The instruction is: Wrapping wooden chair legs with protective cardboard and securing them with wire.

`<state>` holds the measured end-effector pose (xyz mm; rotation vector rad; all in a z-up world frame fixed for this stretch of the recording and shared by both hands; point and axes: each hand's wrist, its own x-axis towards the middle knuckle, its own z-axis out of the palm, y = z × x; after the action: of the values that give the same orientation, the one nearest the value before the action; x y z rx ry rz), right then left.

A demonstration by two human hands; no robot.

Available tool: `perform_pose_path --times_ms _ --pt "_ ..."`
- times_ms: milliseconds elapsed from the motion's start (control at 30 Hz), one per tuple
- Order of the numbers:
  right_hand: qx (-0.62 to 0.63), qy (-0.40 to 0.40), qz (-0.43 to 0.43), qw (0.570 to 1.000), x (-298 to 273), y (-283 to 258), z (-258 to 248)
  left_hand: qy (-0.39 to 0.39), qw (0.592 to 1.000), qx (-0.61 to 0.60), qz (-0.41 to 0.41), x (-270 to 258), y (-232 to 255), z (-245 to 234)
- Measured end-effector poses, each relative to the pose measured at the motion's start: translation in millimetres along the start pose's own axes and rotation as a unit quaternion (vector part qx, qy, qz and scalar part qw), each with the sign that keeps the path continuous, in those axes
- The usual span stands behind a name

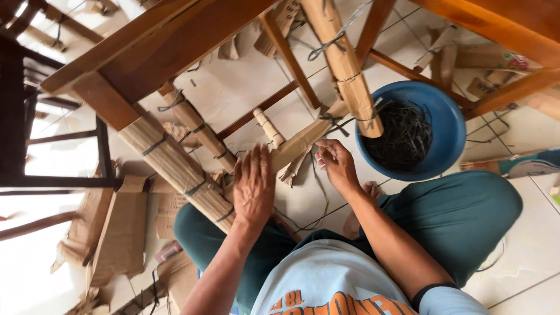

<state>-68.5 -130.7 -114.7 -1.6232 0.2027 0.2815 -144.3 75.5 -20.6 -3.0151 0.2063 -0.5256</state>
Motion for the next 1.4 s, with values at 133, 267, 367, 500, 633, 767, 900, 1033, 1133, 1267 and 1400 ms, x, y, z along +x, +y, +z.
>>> perform_pose_path --times_ms 133,267,367,500,633,767,900,1033,1133,1267,1400 --pt "-0.010 -0.056 -0.012 0.998 -8 -1 17 -0.032 0.996 0.076 -0.022 -20 -25 26" --pt "-0.038 -0.117 -0.012 0.992 -26 -21 38 -0.215 0.970 -0.058 -0.095 -1 -30 25" --pt "-0.062 -0.161 -0.043 0.984 -37 -19 52 -0.283 0.947 -0.088 -0.120 5 -35 26" --pt "0.125 -0.222 0.019 0.967 -59 -52 59 -0.346 0.927 -0.087 -0.120 8 -40 27" --pt "0.145 -0.175 0.043 0.973 -64 -64 73 -0.349 0.928 -0.058 -0.117 12 -32 13" --pt "0.070 -0.125 0.088 0.986 -59 -85 78 -0.363 0.916 -0.083 -0.148 27 -22 -22" --pt "0.001 -0.220 0.064 0.973 -45 -68 70 -0.333 0.920 -0.101 -0.178 29 -23 -22" --pt "0.404 -0.382 0.072 0.828 -1 40 17 -0.322 0.924 -0.074 -0.190 26 -21 -19" --pt "-0.147 -0.299 0.074 0.940 27 59 -45 -0.268 0.947 -0.092 -0.152 31 -16 -28" --pt "-0.139 0.015 0.174 0.975 70 45 -141 -0.266 0.952 -0.062 -0.139 24 -18 -12" --pt "0.062 0.443 0.064 0.892 138 176 -229 -0.246 0.959 -0.032 -0.136 19 -19 -6"
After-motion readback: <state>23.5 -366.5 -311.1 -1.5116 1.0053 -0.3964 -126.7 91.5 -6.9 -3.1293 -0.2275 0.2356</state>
